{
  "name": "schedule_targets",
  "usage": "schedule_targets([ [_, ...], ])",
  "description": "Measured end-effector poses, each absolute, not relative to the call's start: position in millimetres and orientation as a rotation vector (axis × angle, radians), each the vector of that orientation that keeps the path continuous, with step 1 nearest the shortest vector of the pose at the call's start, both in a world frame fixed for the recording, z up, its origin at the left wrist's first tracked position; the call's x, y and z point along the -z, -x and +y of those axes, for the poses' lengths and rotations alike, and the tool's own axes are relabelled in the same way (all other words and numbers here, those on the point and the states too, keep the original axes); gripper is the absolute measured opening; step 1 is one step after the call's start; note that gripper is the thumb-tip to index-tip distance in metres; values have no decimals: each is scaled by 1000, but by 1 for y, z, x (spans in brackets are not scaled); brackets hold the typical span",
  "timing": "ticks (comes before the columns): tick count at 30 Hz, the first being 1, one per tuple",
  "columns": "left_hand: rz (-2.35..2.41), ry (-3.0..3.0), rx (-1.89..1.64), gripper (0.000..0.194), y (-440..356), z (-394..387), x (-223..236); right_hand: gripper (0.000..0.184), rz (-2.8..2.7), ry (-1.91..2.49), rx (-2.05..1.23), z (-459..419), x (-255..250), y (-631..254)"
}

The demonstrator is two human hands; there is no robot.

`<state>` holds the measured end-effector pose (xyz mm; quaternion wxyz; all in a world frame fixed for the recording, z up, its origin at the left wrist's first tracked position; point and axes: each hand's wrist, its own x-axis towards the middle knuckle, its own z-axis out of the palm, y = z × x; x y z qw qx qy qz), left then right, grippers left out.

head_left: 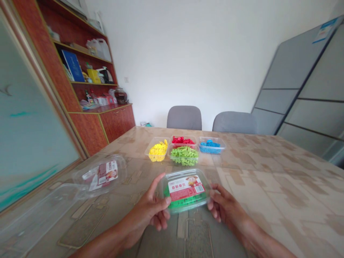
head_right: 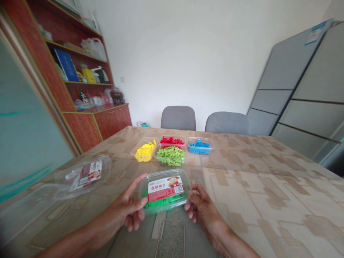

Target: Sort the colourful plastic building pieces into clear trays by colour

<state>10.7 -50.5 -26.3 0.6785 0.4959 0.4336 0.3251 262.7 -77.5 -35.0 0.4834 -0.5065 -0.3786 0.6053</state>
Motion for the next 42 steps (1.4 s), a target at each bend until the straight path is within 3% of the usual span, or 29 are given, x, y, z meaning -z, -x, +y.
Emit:
schedule_targets([
  [12,914,-1118,-758,107,-9,-46,37,48,-1151,1442,-1333,-74,36,-267],
  [14,898,-1125,-753,109,-9,-46,35,55,-1351,1550,-1149,-73,35,-274],
  [16,862,-1139,-713,110,-11,-47,34,61,-1562,1652,-749,-75,30,-280],
  [18,813,-1161,-642,104,-15,-51,37,61,-1756,1664,-367,-80,24,-283],
  [20,761,-1192,-593,98,-21,-56,41,59,-2024,1571,-224,-89,16,-283],
  [23,832,-1353,-585,84,-26,-65,46,70,-2426,1351,-212,-103,8,-277],
  [27,1138,-2043,-636,64,-23,-70,33,92,-2571,1310,-84,-110,10,-270],
  [29,1152,-2335,-603,69,-20,-67,22,96,-2572,1375,-46,-108,12,-269],
  [33,860,-2605,-216,88,-28,-57,7,97,-2581,1527,-78,-104,9,-268],
  [36,880,-2629,-46,88,-44,-54,1,98,-2582,1557,-118,-104,-2,-271],
  [42,882,-2582,-212,82,-86,-48,-3,90,-2557,1561,-324,-92,-20,-304],
])
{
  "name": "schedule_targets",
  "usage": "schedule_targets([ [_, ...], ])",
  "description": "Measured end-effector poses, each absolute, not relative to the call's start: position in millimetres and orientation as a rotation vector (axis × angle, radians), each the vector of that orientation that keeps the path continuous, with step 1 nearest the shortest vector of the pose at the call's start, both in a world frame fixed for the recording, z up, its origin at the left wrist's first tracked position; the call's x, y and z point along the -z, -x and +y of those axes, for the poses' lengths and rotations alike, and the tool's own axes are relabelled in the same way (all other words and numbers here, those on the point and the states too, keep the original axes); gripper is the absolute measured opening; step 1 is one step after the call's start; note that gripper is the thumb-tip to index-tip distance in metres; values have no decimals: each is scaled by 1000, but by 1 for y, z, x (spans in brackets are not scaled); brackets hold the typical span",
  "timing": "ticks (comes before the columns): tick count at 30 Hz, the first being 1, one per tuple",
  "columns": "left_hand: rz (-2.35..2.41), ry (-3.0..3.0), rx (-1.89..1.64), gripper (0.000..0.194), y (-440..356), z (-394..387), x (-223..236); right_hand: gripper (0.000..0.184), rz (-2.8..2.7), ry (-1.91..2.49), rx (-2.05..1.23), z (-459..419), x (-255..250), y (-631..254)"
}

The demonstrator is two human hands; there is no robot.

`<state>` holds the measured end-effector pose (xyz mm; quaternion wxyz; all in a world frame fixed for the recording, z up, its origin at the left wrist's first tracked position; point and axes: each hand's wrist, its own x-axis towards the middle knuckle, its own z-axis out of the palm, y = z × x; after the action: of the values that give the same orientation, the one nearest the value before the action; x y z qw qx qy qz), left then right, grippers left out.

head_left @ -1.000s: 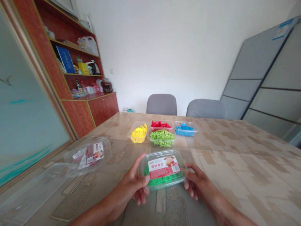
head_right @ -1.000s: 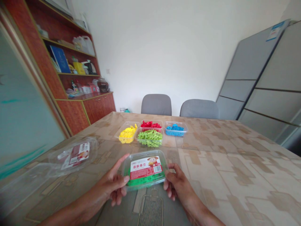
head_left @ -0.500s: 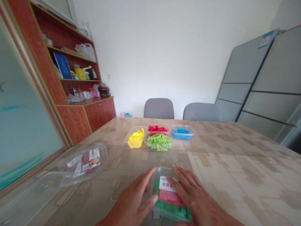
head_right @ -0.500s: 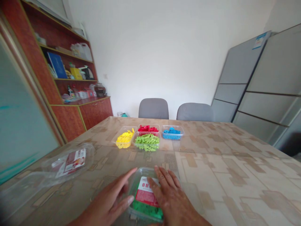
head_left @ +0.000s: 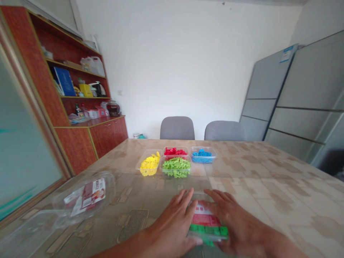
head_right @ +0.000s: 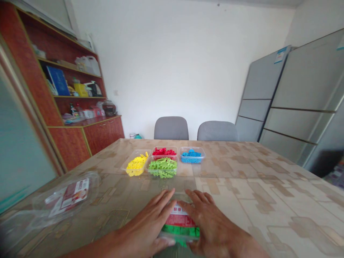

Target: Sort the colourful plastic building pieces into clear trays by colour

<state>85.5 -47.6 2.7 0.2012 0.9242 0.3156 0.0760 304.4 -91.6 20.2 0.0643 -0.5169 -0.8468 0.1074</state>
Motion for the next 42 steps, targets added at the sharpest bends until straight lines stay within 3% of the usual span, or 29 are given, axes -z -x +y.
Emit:
schedule_targets([
  [11,665,-2852,-457,77,-211,8,-2,81,-2520,1705,-82,-56,-33,-421],
  [19,683,-2829,-431,69,-299,35,10,87,-2416,2152,72,-31,-22,-494],
  [22,655,-2821,-444,74,-302,30,20,90,-2350,2219,36,-34,-9,-500],
  [26,627,-2804,-482,77,-285,20,27,76,-2264,2188,23,-38,2,-506],
  [35,585,-2759,-598,69,-246,-8,30,61,-2190,2190,220,-34,14,-539],
  [42,389,-2723,-575,57,-231,-36,27,47,-2004,2228,310,-46,24,-622],
])
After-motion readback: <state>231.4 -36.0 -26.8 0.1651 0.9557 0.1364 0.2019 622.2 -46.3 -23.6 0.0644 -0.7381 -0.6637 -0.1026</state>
